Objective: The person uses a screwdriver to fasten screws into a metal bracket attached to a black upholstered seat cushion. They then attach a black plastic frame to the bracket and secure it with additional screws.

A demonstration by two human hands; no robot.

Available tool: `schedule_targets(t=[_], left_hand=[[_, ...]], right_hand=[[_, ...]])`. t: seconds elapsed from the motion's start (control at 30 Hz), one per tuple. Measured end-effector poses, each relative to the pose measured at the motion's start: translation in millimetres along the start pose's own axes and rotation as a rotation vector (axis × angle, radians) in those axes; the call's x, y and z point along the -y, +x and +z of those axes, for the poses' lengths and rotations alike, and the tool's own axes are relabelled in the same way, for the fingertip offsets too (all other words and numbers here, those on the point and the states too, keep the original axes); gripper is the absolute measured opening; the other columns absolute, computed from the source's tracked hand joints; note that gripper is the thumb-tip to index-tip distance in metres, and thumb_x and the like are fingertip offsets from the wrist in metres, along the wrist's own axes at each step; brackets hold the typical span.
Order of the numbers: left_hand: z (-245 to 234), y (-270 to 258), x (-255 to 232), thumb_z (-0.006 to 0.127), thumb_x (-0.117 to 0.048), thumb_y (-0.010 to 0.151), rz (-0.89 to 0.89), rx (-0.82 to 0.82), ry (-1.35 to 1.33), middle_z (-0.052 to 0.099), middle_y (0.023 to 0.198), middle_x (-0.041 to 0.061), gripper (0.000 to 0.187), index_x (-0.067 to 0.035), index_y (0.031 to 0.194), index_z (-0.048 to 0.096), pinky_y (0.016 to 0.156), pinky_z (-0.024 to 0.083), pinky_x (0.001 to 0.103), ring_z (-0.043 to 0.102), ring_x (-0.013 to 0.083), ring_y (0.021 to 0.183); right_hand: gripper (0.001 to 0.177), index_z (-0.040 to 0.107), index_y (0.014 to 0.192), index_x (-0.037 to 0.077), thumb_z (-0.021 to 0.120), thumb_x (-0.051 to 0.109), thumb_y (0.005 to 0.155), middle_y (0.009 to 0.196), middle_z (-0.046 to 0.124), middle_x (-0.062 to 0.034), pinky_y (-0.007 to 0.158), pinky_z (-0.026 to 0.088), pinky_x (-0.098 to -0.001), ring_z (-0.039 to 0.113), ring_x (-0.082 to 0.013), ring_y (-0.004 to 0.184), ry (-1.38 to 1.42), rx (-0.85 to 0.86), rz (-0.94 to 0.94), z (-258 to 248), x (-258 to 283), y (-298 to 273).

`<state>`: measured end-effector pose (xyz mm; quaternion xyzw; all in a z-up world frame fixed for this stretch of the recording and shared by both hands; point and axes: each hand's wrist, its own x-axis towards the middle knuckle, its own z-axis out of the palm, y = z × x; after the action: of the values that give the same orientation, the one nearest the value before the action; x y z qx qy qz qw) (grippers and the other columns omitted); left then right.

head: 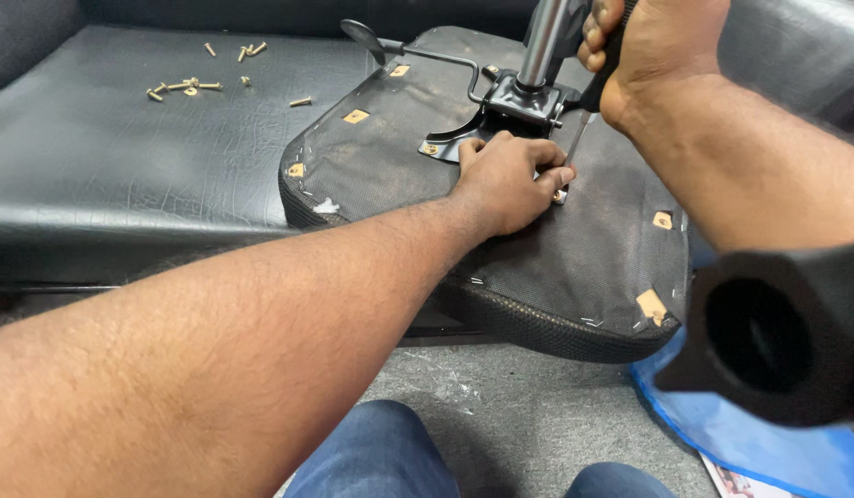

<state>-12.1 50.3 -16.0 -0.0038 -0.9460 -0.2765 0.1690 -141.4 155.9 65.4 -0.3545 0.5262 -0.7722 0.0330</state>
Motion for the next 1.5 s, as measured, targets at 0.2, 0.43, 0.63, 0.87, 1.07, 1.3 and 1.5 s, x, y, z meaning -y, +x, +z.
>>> schedule_targets(t=[0.2, 0.43, 0.63, 0.87, 1.07, 1.3, 1.5], left_hand=[[-1, 0, 2, 0.058, -0.046, 0.095, 0.009, -0.009, -0.005, 0.075, 0.102, -0.006, 0.031, -0.025, 0.108, 0.077, 0.113, 0.023, 0.046, 0.06, 0.013, 0.113], [1, -2, 2, 0.06, -0.049, 0.094, 0.027, -0.044, 0.019, 0.075, 0.105, -0.004, 0.033, -0.024, 0.106, 0.078, 0.113, 0.025, 0.047, 0.059, 0.0157, 0.115], [4, -4, 1, 0.061, -0.05, 0.093, 0.065, -0.113, 0.113, 0.067, 0.115, -0.002, 0.035, -0.022, 0.105, 0.078, 0.11, 0.028, 0.047, 0.049, 0.0186, 0.124], [4, -2, 1, 0.06, -0.053, 0.094, 0.033, -0.035, 0.116, 0.065, 0.114, -0.005, 0.036, -0.024, 0.107, 0.077, 0.112, 0.026, 0.045, 0.048, 0.0154, 0.123], [3, -1, -2, 0.065, -0.052, 0.089, 0.025, -0.025, 0.141, 0.064, 0.115, -0.005, 0.032, -0.025, 0.103, 0.078, 0.111, 0.024, 0.048, 0.046, 0.0154, 0.124], [2, -2, -3, 0.067, -0.052, 0.089, 0.018, -0.022, 0.143, 0.064, 0.117, -0.005, 0.032, -0.025, 0.104, 0.079, 0.111, 0.026, 0.046, 0.045, 0.0158, 0.126], [-1, -6, -10, 0.066, -0.049, 0.091, -0.001, 0.018, 0.207, 0.061, 0.122, -0.003, 0.032, -0.024, 0.109, 0.077, 0.113, 0.027, 0.045, 0.043, 0.0181, 0.13]], right_hand=[[0.029, 0.06, 0.085, 0.01, 0.06, 0.032, 0.104, 0.067, 0.058, -0.0046, 0.055, 0.045, -0.0322, 0.055, -0.0169, 0.06, 0.022, 0.071, -0.022, 10, 6, -4], [0.03, 0.059, 0.083, 0.012, 0.064, 0.036, 0.099, 0.063, 0.056, -0.0029, 0.052, 0.045, -0.0308, 0.055, -0.0157, 0.056, -0.07, 0.041, -0.057, 24, 8, -11], [0.031, 0.059, 0.085, 0.01, 0.061, 0.036, 0.102, 0.07, 0.059, -0.0061, 0.063, 0.048, -0.0345, 0.058, -0.0194, 0.066, 0.06, 0.27, 0.103, 13, 21, -10], [0.033, 0.052, 0.08, 0.014, 0.051, 0.029, 0.109, 0.067, 0.051, -0.0029, 0.066, 0.043, -0.0311, 0.052, -0.0155, 0.067, 0.105, 0.364, 0.161, -10, 19, 2], [0.035, 0.054, 0.074, 0.014, 0.053, 0.024, 0.108, 0.063, 0.052, -0.0013, 0.056, 0.042, -0.0293, 0.051, -0.014, 0.058, -0.002, 0.099, 0.013, -8, -7, 5], [0.033, 0.053, 0.074, 0.014, 0.055, 0.02, 0.106, 0.062, 0.051, -0.0011, 0.054, 0.04, -0.0296, 0.048, -0.0138, 0.056, -0.043, 0.013, -0.02, -4, -11, 6], [0.028, 0.057, 0.081, 0.012, 0.055, 0.028, 0.104, 0.062, 0.055, -0.0027, 0.052, 0.042, -0.0306, 0.05, -0.0144, 0.054, 0.009, -0.008, -0.004, 5, 5, -4]])
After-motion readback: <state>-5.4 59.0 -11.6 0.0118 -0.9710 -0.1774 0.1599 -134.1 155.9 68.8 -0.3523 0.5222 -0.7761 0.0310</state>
